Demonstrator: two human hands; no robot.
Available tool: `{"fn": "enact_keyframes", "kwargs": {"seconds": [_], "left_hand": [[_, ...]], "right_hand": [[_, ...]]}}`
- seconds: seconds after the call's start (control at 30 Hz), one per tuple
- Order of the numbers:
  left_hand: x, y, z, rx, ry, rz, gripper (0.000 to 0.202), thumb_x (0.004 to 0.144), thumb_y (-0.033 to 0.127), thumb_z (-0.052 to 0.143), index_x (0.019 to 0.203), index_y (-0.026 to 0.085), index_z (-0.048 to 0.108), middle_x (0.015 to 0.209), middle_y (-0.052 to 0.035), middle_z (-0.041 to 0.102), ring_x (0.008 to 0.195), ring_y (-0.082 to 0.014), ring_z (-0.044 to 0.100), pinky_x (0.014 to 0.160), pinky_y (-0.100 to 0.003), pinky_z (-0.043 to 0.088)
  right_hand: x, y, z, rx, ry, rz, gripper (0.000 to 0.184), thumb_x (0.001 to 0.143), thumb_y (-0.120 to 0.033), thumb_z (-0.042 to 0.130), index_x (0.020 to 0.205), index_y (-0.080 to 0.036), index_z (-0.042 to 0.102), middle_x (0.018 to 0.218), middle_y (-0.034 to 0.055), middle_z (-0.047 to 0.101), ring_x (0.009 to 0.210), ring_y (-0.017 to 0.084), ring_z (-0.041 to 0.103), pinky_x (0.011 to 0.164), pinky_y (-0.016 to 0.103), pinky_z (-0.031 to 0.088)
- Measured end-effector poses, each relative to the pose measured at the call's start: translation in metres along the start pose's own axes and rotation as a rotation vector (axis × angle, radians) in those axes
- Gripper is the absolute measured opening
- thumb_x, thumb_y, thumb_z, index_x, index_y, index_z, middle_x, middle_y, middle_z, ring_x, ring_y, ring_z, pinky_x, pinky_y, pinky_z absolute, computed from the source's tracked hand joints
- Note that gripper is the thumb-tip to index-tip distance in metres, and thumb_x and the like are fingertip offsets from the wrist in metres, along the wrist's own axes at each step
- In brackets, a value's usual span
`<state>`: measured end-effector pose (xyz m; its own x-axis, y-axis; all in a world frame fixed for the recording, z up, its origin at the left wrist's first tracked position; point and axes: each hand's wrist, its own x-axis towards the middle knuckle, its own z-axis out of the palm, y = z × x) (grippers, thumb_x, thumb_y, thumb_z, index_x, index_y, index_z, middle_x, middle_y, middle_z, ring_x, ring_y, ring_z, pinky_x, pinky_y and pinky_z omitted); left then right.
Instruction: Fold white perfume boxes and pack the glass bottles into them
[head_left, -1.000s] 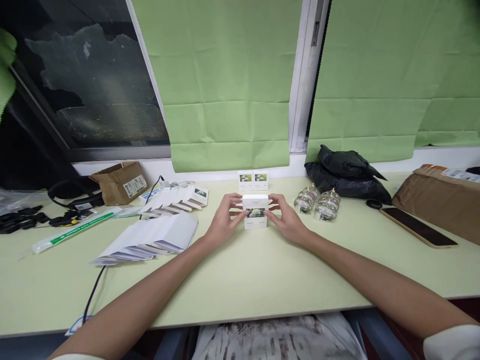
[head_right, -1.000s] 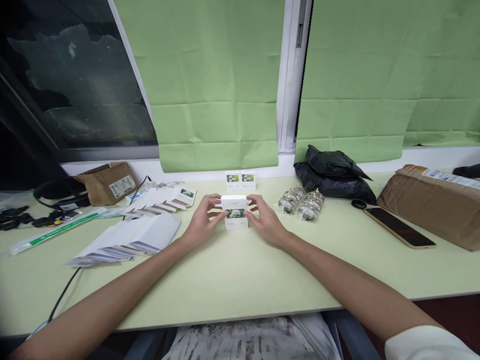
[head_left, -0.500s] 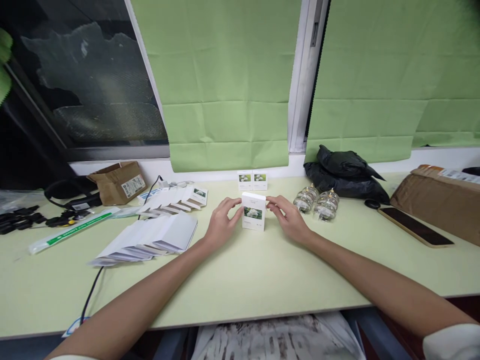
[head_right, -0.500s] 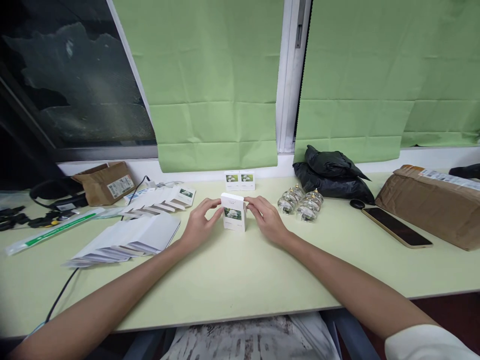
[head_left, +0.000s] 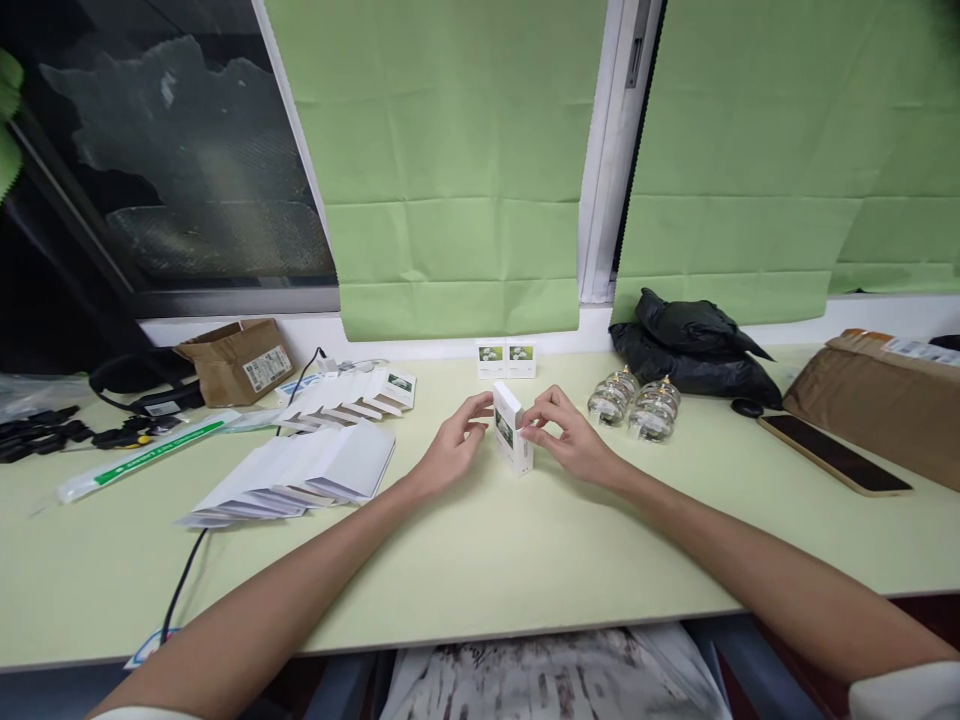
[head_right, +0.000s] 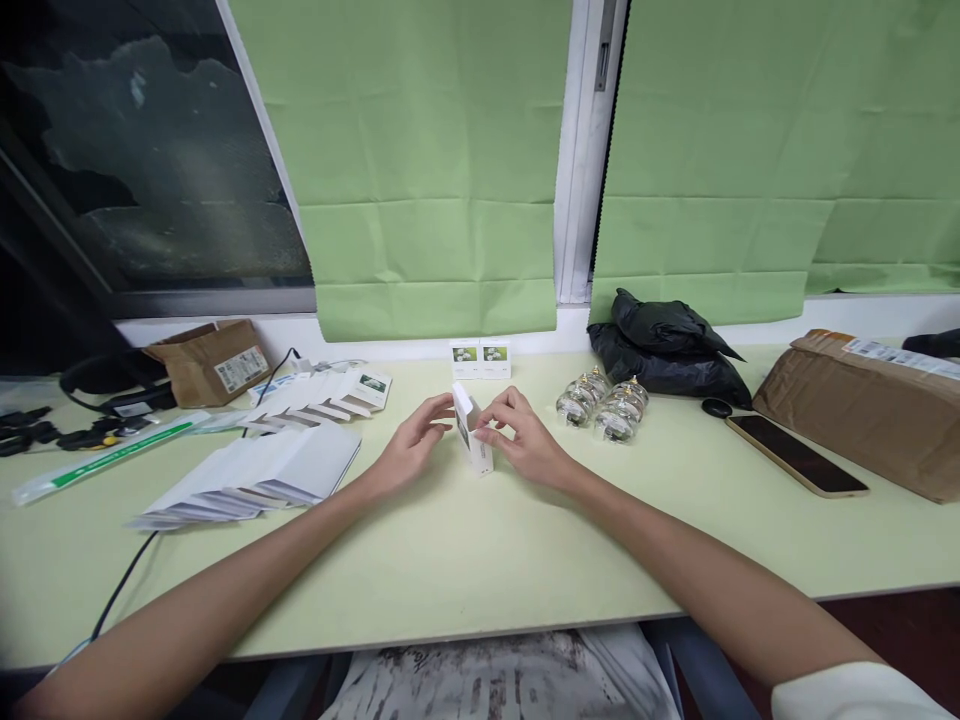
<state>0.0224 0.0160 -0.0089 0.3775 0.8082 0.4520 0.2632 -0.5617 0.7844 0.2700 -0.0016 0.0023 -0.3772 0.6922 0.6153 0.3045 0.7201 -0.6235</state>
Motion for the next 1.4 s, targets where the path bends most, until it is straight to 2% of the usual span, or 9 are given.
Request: {"fn": "enact_keyframes", "kwargs": {"seconds": [0.17,0.3,0.4,0.53,0.63,0.83,0.97,1.17,1.4], "left_hand": [[0.002,0.003,-0.004,0.025,0.062,0.037,0.038,0.108,0.041,0.046,0.139,0.026,0.062,0.138,-0.0093,0.065,0.123,-0.0252,0.062,0.108,-0.044,0.051],[0.005,-0.002,-0.015,-0.02,0.071,0.022,0.039,0.104,0.051,0.057,0.131,0.026,0.07,0.129,-0.0099,0.065,0.12,-0.0261,0.063,0.103,-0.041,0.055],[0.006,-0.003,-0.021,-0.125,0.015,-0.049,0.039,0.099,0.054,0.065,0.122,0.024,0.075,0.125,-0.01,0.066,0.119,-0.0269,0.062,0.102,-0.042,0.055],[0.007,0.001,-0.023,-0.464,-0.12,-0.213,0.039,0.1,0.053,0.065,0.121,0.022,0.074,0.13,-0.0119,0.068,0.113,-0.0255,0.064,0.099,-0.043,0.056],[0.008,0.003,-0.024,-0.626,-0.182,-0.294,0.039,0.101,0.053,0.062,0.117,0.02,0.075,0.13,-0.0141,0.069,0.11,-0.025,0.065,0.094,-0.041,0.056],[0.004,0.007,-0.024,-0.635,-0.256,-0.296,0.031,0.097,0.042,0.074,0.123,0.024,0.072,0.128,-0.0103,0.07,0.114,-0.0249,0.066,0.101,-0.043,0.052],[0.002,0.011,-0.025,-0.634,-0.328,-0.271,0.022,0.098,0.04,0.073,0.111,0.022,0.072,0.136,-0.0107,0.067,0.125,-0.0274,0.063,0.107,-0.047,0.05],[0.001,0.01,-0.025,-0.665,-0.398,-0.281,0.023,0.098,0.04,0.073,0.111,0.021,0.07,0.138,-0.0119,0.067,0.129,-0.0285,0.061,0.108,-0.047,0.049],[-0.001,0.011,-0.019,-0.735,-0.43,-0.31,0.027,0.097,0.037,0.075,0.118,0.021,0.073,0.141,-0.012,0.067,0.133,-0.0289,0.06,0.112,-0.048,0.044]], "right_hand": [[0.005,0.008,-0.005,0.062,0.004,-0.021,0.019,0.102,-0.042,0.066,0.098,-0.026,0.076,0.102,0.0067,0.053,0.104,0.024,0.055,0.085,0.038,0.052],[0.008,0.02,-0.01,0.131,0.059,0.008,0.02,0.1,-0.044,0.069,0.102,-0.027,0.077,0.099,0.0052,0.054,0.099,0.022,0.056,0.085,0.037,0.049],[0.009,0.029,-0.013,0.209,0.099,0.048,0.023,0.098,-0.048,0.07,0.106,-0.028,0.079,0.099,0.0049,0.058,0.098,0.022,0.057,0.085,0.037,0.048],[0.01,0.033,-0.016,0.301,0.091,0.121,0.028,0.094,-0.052,0.074,0.105,-0.028,0.08,0.1,0.0047,0.06,0.097,0.021,0.058,0.082,0.036,0.049],[0.01,0.033,-0.017,0.328,0.049,0.171,0.03,0.092,-0.053,0.075,0.105,-0.026,0.08,0.1,0.0041,0.061,0.093,0.02,0.059,0.08,0.035,0.05],[0.007,0.036,-0.016,0.457,0.007,0.265,0.035,0.089,-0.054,0.078,0.108,-0.026,0.079,0.109,0.0046,0.068,0.096,0.02,0.062,0.084,0.036,0.053],[0.006,0.038,-0.014,0.616,-0.041,0.334,0.035,0.086,-0.054,0.081,0.107,-0.026,0.077,0.11,0.0042,0.073,0.1,0.021,0.063,0.091,0.038,0.052],[0.004,0.032,-0.015,0.867,-0.2,0.341,0.025,0.091,-0.045,0.081,0.098,-0.023,0.074,0.105,0.0018,0.074,0.101,0.018,0.065,0.098,0.035,0.048],[0.002,0.022,-0.018,0.92,-0.343,0.341,0.034,0.095,-0.047,0.077,0.12,-0.023,0.073,0.124,0.0067,0.074,0.115,0.022,0.066,0.106,0.038,0.046]]}}
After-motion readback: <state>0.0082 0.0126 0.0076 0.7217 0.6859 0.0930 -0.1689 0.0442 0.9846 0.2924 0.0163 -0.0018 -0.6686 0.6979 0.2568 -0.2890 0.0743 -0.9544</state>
